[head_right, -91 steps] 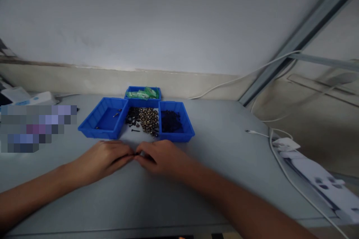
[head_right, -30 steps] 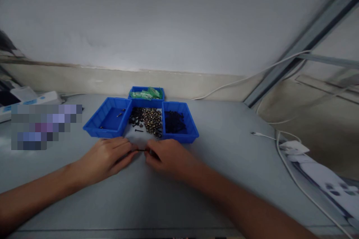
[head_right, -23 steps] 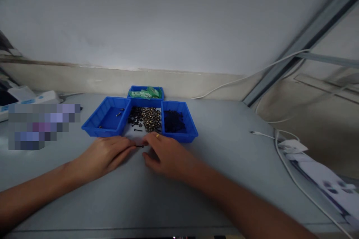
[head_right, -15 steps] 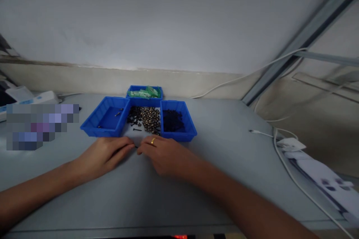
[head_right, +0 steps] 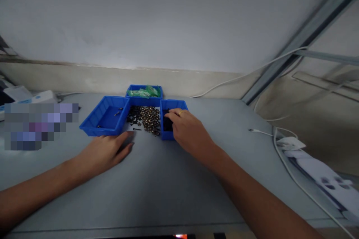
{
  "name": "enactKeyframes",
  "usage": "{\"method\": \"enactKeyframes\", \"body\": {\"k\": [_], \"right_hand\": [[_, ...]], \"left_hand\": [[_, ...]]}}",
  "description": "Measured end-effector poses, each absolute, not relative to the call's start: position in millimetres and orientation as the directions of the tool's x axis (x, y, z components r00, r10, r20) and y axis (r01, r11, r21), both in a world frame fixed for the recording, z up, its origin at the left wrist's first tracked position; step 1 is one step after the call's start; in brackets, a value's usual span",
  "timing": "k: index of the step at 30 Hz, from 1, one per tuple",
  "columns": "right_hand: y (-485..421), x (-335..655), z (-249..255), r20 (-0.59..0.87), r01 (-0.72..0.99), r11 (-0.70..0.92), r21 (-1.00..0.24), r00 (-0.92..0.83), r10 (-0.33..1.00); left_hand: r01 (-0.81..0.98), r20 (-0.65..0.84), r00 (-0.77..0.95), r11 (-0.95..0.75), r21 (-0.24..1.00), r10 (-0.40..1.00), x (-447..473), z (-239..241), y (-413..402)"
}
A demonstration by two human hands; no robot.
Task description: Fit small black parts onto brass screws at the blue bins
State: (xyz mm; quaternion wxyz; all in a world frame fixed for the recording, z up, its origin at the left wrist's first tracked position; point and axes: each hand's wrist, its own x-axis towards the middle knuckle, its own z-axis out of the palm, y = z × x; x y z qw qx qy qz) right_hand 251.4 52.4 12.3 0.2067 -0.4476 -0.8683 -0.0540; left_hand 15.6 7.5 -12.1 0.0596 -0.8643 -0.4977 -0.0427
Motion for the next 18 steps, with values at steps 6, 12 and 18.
{"method": "enactKeyframes", "body": {"k": [6, 12, 18], "right_hand": [[27.4, 239.0, 12.8, 0.532, 0.479, 0.853, -0.207, -0.677, 0.509], [2.6, 229.8, 1.7, 0.563, 0.289, 0.929, -0.230, -0.739, 0.369], [16.8, 216.2, -3.2, 0.264, 0.444, 0.852, -0.278, -0.818, 0.512]], "left_hand": [[0.879, 0.125, 0.474, -0.460, -0.127, 0.872, 18.8, -17.5, 11.6], [0.873, 0.097, 0.482, -0.468, -0.141, 0.871, 21.7, -17.3, 13.8], [0.864, 0.122, 0.503, -0.493, -0.107, 0.856, 21.3, -18.8, 14.0]]}}
